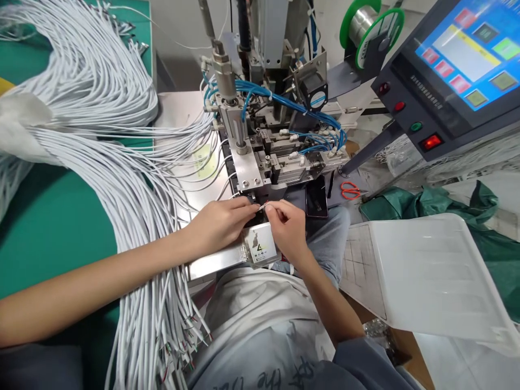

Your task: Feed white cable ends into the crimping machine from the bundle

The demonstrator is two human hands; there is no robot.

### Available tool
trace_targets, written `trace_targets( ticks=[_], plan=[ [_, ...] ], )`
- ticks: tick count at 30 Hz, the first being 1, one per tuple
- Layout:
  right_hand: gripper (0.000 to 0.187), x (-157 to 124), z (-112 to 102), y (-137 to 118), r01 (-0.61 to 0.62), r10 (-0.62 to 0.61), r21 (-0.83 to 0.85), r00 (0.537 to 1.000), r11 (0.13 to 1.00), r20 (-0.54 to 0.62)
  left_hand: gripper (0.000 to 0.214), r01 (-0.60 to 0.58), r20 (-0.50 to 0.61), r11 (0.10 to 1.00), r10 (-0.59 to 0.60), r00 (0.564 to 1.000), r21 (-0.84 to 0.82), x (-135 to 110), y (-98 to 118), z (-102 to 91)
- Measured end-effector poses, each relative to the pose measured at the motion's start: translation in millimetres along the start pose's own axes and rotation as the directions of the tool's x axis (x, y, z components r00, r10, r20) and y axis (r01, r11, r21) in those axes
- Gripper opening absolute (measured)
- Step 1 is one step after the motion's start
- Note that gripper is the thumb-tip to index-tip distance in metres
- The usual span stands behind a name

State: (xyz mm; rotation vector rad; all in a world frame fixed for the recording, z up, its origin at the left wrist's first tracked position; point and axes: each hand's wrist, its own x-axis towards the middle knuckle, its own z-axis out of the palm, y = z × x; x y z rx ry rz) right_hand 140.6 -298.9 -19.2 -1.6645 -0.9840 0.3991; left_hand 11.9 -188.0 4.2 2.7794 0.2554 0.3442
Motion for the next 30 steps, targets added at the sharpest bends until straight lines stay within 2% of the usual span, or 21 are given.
trace_targets(
  ticks=[2, 4, 7, 10, 19, 26, 30],
  plan=[
    [0.020, 5, -5, 10, -0.093, 0.092, 0.020, 0.994, 0.995, 0.057, 0.028, 0.007, 0.099, 0.991, -0.020, 0.995, 0.130, 1, -1, -0.3],
    [0.019, 10, -7, 18, -0.195, 0.188, 0.065, 0.977, 0.979, 0.102, 0.030, -0.010, 0.158, 0.982, -0.020, 0.987, 0.187, 3, -2, -0.2],
    [0.017, 15, -3, 25, -0.311, 0.288, 0.148, 0.944, 0.939, 0.159, 0.031, -0.030, 0.204, 0.976, -0.015, 0.979, 0.215, 4, -2, 0.7],
    [0.017, 18, 3, 27, -0.371, 0.342, 0.208, 0.925, 0.905, 0.162, 0.030, -0.020, 0.228, 0.973, -0.033, 0.973, 0.228, 5, -2, 1.2],
    [0.015, 19, 5, 23, -0.419, 0.377, 0.224, 0.902, 0.880, 0.209, 0.045, -0.040, 0.263, 0.977, -0.017, 0.965, 0.208, 4, -3, -0.8],
    [0.013, 23, 2, 22, -0.395, 0.347, 0.172, 0.903, 0.902, 0.251, 0.039, -0.091, 0.282, 0.955, 0.008, 0.960, 0.281, 6, -1, -0.4],
    [0.014, 25, 1, 26, -0.428, 0.363, 0.160, 0.875, 0.890, 0.320, 0.037, -0.123, 0.341, 0.936, 0.003, 0.940, 0.330, 8, 2, -3.3]
  ],
)
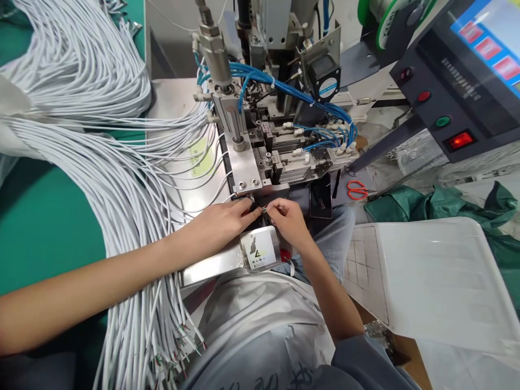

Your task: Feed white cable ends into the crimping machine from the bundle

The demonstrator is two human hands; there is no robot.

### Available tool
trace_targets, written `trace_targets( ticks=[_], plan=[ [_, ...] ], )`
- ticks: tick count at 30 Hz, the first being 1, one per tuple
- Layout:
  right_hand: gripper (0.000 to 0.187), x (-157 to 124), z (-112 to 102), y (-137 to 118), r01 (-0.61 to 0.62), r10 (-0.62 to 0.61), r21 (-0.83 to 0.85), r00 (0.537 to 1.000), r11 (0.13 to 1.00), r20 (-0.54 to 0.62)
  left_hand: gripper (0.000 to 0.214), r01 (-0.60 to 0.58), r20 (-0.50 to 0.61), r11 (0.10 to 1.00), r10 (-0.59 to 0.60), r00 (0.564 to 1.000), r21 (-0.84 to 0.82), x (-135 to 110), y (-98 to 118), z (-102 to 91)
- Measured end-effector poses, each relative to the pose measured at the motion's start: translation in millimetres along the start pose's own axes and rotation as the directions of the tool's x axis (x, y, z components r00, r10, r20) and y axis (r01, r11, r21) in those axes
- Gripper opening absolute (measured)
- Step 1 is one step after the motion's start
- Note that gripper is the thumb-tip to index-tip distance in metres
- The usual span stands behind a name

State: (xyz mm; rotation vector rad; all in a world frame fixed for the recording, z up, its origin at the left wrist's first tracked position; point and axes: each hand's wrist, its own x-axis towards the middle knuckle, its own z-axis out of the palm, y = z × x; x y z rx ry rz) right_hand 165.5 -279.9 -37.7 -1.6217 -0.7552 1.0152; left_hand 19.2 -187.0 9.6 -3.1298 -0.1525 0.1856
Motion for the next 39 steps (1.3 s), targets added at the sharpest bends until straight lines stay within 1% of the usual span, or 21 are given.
trace_targets(
  ticks=[3, 8, 10, 14, 16, 19, 21, 23, 25, 26, 27, 28, 29, 30, 31, 32, 33, 35, 36, 37, 39],
  plan=[
    [0.018, 0, 0, 3, -0.017, 0.017, 0.008, 1.000, 1.000, 0.019, 0.037, 0.001, 0.028, 1.000, -0.001, 1.000, 0.018, 0, 1, -3.0],
    [0.019, -1, 4, 3, 0.021, -0.019, 0.047, 0.999, 0.999, -0.045, 0.036, -0.004, 0.022, 1.000, 0.003, 1.000, 0.010, -1, 2, -4.6],
    [0.019, 0, 5, 3, 0.012, -0.009, 0.077, 0.999, 0.997, -0.045, 0.036, -0.007, 0.015, 1.000, 0.007, 1.000, 0.004, -1, 2, -5.2],
    [0.019, 3, 5, 5, -0.096, 0.092, 0.188, 0.995, 0.978, 0.026, 0.035, 0.020, 0.010, 1.000, -0.021, 1.000, 0.017, -3, 4, -4.8],
    [0.023, 3, 5, 7, -0.117, 0.105, 0.192, 0.992, 0.974, 0.075, 0.035, 0.044, -0.002, 0.999, -0.044, 0.999, 0.026, -4, 4, -4.4],
    [0.032, 3, 5, 11, -0.069, 0.052, 0.144, 0.991, 0.987, 0.120, 0.031, 0.046, -0.020, 0.999, -0.046, 0.999, 0.013, -6, 4, -6.4],
    [0.034, 4, 5, 14, -0.024, 0.010, 0.110, 0.992, 0.994, 0.126, 0.021, 0.043, -0.001, 0.999, -0.043, 0.999, 0.004, -7, 4, -10.4],
    [0.032, 6, 3, 16, 0.027, -0.033, 0.051, 0.992, 0.998, 0.121, 0.018, 0.059, 0.027, 0.998, -0.059, 0.998, 0.000, -10, 4, -15.0],
    [0.029, 5, 0, 15, 0.102, -0.099, -0.059, 0.994, 0.993, 0.053, 0.018, 0.081, 0.039, 0.997, -0.081, 0.996, -0.007, -12, 4, -18.2],
    [0.027, 2, -1, 13, 0.145, -0.149, -0.132, 0.989, 0.980, -0.018, 0.017, 0.091, 0.034, 0.996, -0.090, 0.995, -0.013, -13, 4, -18.9],
    [0.026, -4, -1, 10, 0.187, -0.213, -0.209, 0.971, 0.960, -0.108, 0.017, 0.102, 0.025, 0.995, -0.101, 0.995, -0.018, -14, 3, -19.0],
    [0.025, -13, 0, 7, 0.225, -0.288, -0.283, 0.936, 0.932, -0.202, 0.017, 0.119, 0.010, 0.993, -0.119, 0.993, -0.018, -15, 2, -18.6],
    [0.024, -24, 3, 2, 0.260, -0.365, -0.352, 0.889, 0.899, -0.276, 0.019, 0.145, -0.009, 0.989, -0.145, 0.989, -0.013, -15, 1, -17.7],
    [0.022, -36, 8, -2, 0.296, -0.433, -0.394, 0.841, 0.870, -0.326, 0.020, 0.175, -0.029, 0.985, -0.175, 0.984, -0.004, -16, -2, -16.6],
    [0.018, -49, 16, -6, 0.338, -0.491, -0.426, 0.809, 0.839, -0.325, 0.022, 0.206, -0.048, 0.978, -0.206, 0.977, 0.008, -16, -5, -15.4],
    [0.015, -61, 25, -9, 0.384, -0.534, -0.451, 0.800, 0.806, -0.273, 0.023, 0.232, -0.060, 0.973, -0.231, 0.971, 0.017, -16, -9, -14.2],
    [0.013, -71, 37, -11, 0.424, -0.542, -0.461, 0.826, 0.780, -0.156, 0.024, 0.248, -0.064, 0.969, -0.246, 0.967, 0.019, -16, -13, -13.1],
    [0.009, -84, 62, -13, 0.463, -0.474, -0.426, 0.876, 0.777, 0.088, 0.023, 0.254, -0.050, 0.967, -0.253, 0.966, 0.003, -16, -21, -11.8],
    [0.010, -86, 76, -13, 0.442, -0.408, -0.400, 0.897, 0.803, 0.173, 0.022, 0.249, -0.041, 0.968, -0.249, 0.968, -0.010, -16, -24, -11.4],
    [0.013, -84, 89, -13, 0.406, -0.344, -0.378, 0.912, 0.832, 0.222, 0.022, 0.244, -0.036, 0.970, -0.244, 0.969, -0.021, -15, -27, -11.2],
    [0.014, -74, 111, -15, 0.314, -0.228, -0.348, 0.937, 0.883, 0.266, 0.020, 0.239, -0.042, 0.971, -0.240, 0.970, -0.029, -14, -30, -11.4]
  ],
)
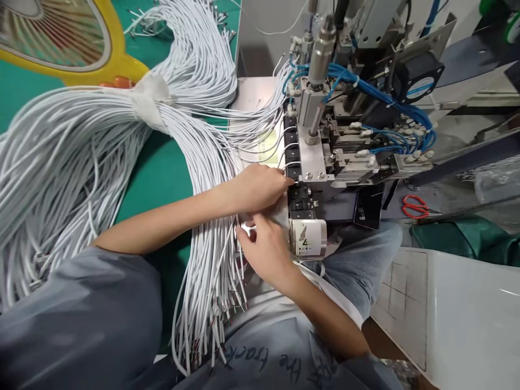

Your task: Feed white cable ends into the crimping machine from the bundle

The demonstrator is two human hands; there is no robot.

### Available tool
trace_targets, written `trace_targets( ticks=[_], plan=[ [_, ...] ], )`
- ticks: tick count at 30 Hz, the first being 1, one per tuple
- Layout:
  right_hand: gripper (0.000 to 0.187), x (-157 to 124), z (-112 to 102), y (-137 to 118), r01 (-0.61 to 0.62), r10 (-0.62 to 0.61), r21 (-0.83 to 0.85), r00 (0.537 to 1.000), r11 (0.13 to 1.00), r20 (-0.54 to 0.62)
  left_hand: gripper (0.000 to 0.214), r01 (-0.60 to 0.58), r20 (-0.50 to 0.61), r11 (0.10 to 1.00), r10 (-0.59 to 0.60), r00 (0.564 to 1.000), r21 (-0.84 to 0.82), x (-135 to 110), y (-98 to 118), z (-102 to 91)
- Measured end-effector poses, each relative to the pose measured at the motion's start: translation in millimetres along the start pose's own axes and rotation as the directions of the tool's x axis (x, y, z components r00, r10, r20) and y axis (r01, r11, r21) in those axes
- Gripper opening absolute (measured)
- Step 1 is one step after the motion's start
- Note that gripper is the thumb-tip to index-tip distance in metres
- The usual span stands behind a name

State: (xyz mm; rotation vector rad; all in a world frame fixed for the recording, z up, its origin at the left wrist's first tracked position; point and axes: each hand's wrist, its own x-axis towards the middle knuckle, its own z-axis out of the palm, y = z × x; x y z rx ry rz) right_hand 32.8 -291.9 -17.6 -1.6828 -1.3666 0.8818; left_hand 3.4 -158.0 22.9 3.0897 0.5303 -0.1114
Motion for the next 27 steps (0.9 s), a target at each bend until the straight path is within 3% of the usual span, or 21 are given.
trace_targets(
  ticks=[4, 7, 9, 11, 12, 15, 18, 20, 23, 27],
  plan=[
    [0.014, 28, 17, -7, -0.069, 0.070, 0.051, 0.997, 0.996, -0.023, 0.020, 0.001, -0.022, 1.000, -0.002, 1.000, -0.027, 0, 5, -4.8],
    [0.009, 28, 16, -4, -0.045, 0.057, 0.121, 0.994, 0.992, -0.096, 0.023, -0.012, -0.068, 0.985, 0.000, 0.998, -0.174, -5, 17, -13.0],
    [0.023, 17, 9, 1, -0.098, 0.092, 0.225, 0.995, 0.969, 0.036, 0.026, -0.105, -0.127, 0.930, 0.063, 0.990, -0.353, -9, 26, -17.7],
    [0.041, 0, -6, 9, -0.190, 0.121, 0.270, 0.960, 0.944, 0.253, 0.026, -0.270, -0.212, 0.795, 0.181, 0.960, -0.543, -13, 34, -19.7],
    [0.043, -8, -16, 12, -0.200, 0.127, 0.236, 0.948, 0.951, 0.292, 0.026, -0.340, -0.246, 0.704, 0.236, 0.940, -0.623, -14, 38, -19.4],
    [0.030, -26, -52, 19, -0.091, 0.065, 0.170, 0.986, 0.981, 0.152, 0.028, -0.386, -0.260, 0.512, 0.301, 0.917, -0.768, -16, 42, -14.1],
    [0.011, -29, -84, 23, -0.043, 0.053, 0.185, 0.997, 0.982, -0.052, 0.031, -0.331, -0.236, 0.515, 0.242, 0.941, -0.791, -11, 41, -4.6],
    [0.008, -26, -97, 26, -0.008, 0.066, 0.255, 0.973, 0.967, -0.219, 0.030, -0.326, -0.285, 0.537, 0.161, 0.945, -0.778, -7, 39, 2.1],
    [0.013, -19, -101, 31, 0.121, 0.047, 0.363, 0.906, 0.924, -0.421, 0.025, -0.379, -0.406, 0.546, 0.076, 0.911, -0.747, -2, 36, 8.7],
    [0.012, -13, -91, 33, 0.252, 0.013, 0.545, 0.900, 0.799, -0.435, 0.019, -0.431, -0.498, 0.552, 0.032, 0.867, -0.714, -2, 35, 10.7]
  ],
)
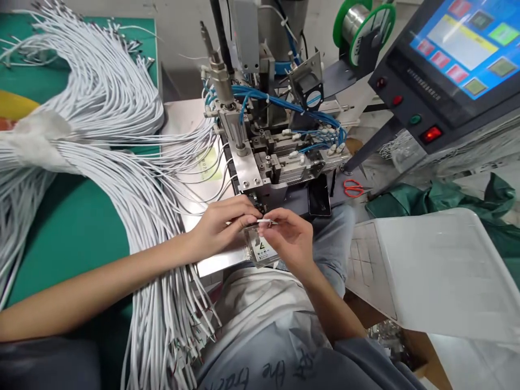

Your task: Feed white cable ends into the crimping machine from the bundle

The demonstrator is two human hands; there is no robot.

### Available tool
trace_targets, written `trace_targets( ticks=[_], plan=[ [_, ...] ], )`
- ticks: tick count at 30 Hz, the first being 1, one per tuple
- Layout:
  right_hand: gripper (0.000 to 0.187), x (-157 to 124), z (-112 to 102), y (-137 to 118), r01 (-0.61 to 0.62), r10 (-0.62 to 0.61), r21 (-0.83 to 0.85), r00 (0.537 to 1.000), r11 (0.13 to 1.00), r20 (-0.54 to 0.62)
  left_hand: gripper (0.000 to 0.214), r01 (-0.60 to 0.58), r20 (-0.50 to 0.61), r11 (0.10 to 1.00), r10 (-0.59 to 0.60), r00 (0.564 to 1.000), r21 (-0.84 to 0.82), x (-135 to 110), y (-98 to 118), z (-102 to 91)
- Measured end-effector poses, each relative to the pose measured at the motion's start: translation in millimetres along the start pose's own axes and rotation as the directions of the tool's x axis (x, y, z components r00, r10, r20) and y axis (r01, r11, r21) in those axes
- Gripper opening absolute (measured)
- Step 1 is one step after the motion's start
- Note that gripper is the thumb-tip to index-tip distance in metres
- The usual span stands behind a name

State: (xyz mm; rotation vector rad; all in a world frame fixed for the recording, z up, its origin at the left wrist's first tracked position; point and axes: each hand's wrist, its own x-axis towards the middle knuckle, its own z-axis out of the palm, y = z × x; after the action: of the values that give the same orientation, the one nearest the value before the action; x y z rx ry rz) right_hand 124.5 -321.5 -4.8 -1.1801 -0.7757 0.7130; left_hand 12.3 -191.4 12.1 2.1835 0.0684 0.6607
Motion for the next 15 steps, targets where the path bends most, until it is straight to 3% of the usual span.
trace_targets(
  ticks=[3, 8, 15],
  plan=[
    [0.011, 0, 7, 6, -0.019, 0.022, 0.100, 0.999, 0.995, -0.028, 0.019, -0.017, -0.037, 1.000, 0.016, 0.999, -0.004, -2, 0, 0.8],
    [0.005, 4, 12, 11, 0.048, -0.055, -0.049, 0.988, 0.998, -0.143, 0.015, -0.041, -0.001, 0.999, 0.041, 0.999, -0.005, -5, -4, 3.5],
    [0.011, 15, -6, -5, 0.077, -0.055, -0.336, 0.996, 0.939, 0.072, 0.023, 0.001, 0.019, 0.996, -0.003, 1.000, 0.094, -5, -3, 3.2]
  ],
)
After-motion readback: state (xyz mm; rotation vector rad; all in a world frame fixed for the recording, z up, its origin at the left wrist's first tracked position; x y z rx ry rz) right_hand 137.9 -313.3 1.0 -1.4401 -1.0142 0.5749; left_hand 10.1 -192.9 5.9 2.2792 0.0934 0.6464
